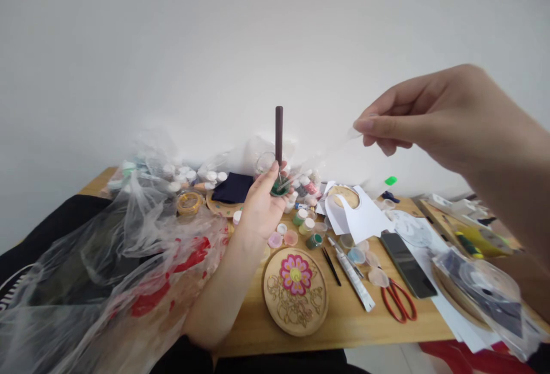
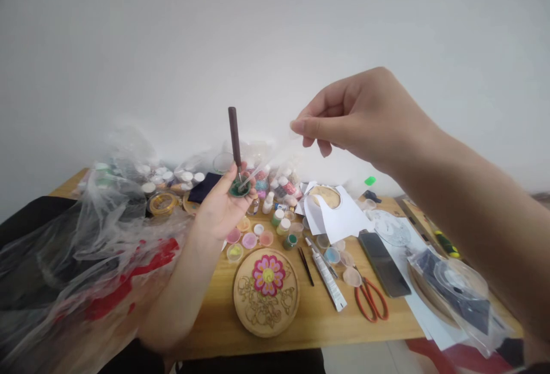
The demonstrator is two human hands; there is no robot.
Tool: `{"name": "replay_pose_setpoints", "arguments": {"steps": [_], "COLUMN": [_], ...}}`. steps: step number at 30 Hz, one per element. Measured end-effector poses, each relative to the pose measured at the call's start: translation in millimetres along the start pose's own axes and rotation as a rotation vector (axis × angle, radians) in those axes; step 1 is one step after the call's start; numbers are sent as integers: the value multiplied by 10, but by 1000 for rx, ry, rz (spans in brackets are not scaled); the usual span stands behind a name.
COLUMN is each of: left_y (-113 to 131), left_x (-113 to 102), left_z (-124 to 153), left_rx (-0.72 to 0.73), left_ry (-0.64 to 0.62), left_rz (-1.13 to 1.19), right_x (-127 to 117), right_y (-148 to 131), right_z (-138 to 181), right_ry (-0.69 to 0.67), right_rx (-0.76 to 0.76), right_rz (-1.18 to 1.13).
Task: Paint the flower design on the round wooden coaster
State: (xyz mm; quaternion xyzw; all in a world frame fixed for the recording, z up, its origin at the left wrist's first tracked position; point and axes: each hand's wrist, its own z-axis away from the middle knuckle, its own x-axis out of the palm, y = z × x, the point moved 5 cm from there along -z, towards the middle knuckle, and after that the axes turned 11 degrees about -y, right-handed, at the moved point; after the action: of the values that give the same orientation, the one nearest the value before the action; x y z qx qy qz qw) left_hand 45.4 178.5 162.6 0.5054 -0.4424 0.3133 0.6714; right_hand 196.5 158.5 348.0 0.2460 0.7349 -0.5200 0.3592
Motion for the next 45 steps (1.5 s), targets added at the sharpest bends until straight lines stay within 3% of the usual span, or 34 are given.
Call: {"name": "replay_pose_setpoints", "arguments": {"steps": [5,11,17,34,41,45], "left_y": [10,4,4,3,7,23], "left_x": [10,0,11,28,25,26], "left_z": [25,14,27,47,57,47], "left_rx": [1,-3,2,7,6,22], "left_ry": [48,-3,34,39,33,23], "left_rz": [12,15,21,18,25,18], "right_x": [0,15,11,49,20,-74], "right_y": [-47,-96,-137,-231,-237,-49], "right_z": [14,36,53,121,121,214], "right_ry": [27,24,40,36,107,203], "right_rx": [16,-7,-9,-201,-92,-26], "right_rz": [59,107,146,213,146,-2]}}
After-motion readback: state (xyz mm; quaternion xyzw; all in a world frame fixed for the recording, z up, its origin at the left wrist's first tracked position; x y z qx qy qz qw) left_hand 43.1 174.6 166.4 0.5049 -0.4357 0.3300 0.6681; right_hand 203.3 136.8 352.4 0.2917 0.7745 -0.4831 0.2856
